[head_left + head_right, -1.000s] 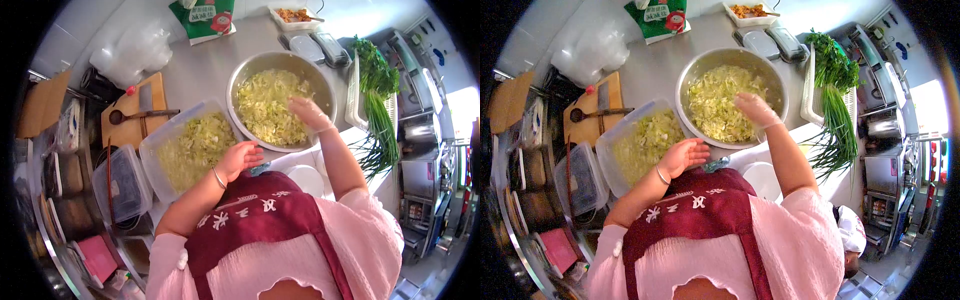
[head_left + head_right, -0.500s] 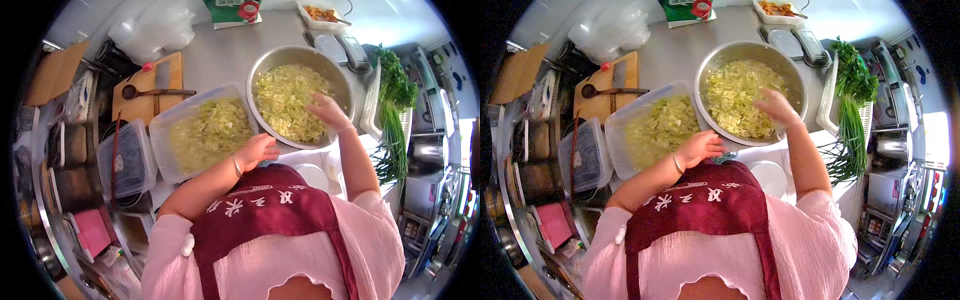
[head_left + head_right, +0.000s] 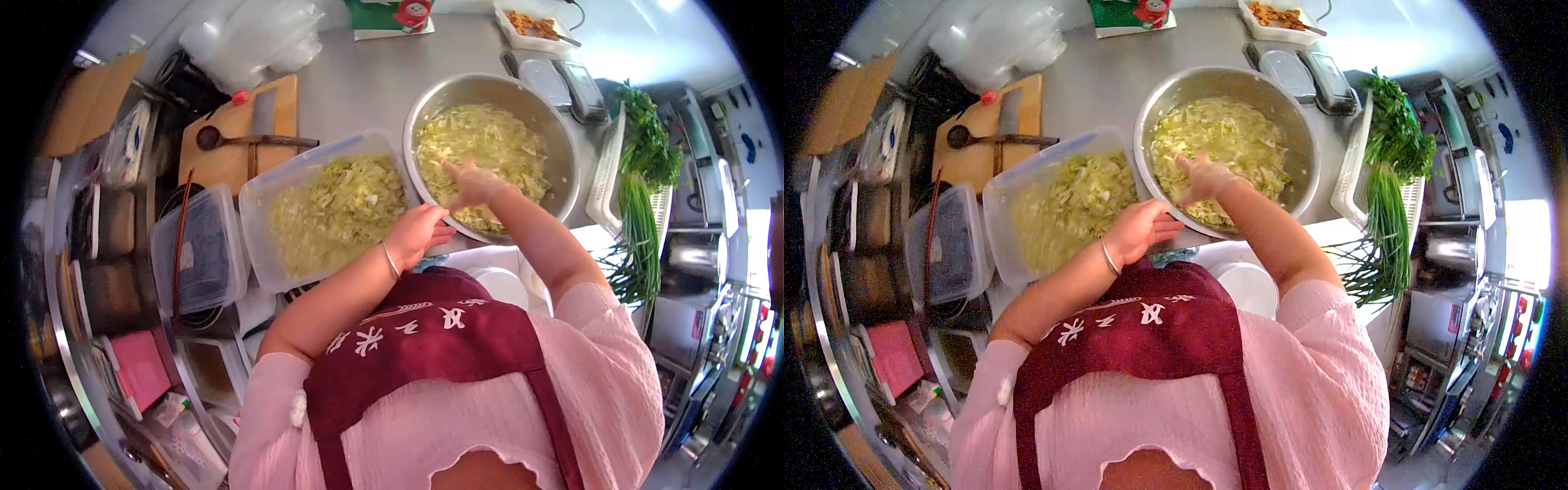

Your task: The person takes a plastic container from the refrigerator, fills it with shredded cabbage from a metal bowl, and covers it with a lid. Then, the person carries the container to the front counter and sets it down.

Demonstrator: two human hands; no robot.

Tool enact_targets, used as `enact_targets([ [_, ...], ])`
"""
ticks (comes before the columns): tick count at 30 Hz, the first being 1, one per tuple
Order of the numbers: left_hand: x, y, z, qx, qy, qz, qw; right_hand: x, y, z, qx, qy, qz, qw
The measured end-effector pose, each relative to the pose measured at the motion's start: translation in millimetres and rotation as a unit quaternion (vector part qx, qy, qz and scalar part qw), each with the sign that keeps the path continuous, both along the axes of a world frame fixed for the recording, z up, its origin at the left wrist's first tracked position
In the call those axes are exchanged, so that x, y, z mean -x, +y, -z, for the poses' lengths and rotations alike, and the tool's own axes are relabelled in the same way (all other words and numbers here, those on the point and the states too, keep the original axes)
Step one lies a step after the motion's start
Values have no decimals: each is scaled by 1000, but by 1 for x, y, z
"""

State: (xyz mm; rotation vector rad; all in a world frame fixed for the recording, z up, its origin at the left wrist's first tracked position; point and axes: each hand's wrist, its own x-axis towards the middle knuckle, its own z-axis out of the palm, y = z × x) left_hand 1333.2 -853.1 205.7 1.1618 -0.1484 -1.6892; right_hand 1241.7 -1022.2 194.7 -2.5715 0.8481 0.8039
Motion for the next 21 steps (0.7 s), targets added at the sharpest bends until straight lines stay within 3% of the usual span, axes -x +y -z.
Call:
enact_targets([
  [4, -3, 0, -6, -1, -9, 6, 1000, -6, 7, 10, 49, 30, -46, 997],
  [8, -1, 1, -8, 3, -20, 30, 999, 0, -3, 58, 70, -46, -24, 996],
  [13, -13, 16, -22, -4, -25, 57, 998, -5, 3, 39, 49, -41, -17, 998],
  [15, -24, 33, -32, 43, -58, 21, 997, 2, -1, 41, 15, -98, 47, 994],
  [21, -77, 97, -51, 96, -46, -64, 992, 19, -18, 10, 38, -191, 45, 980],
])
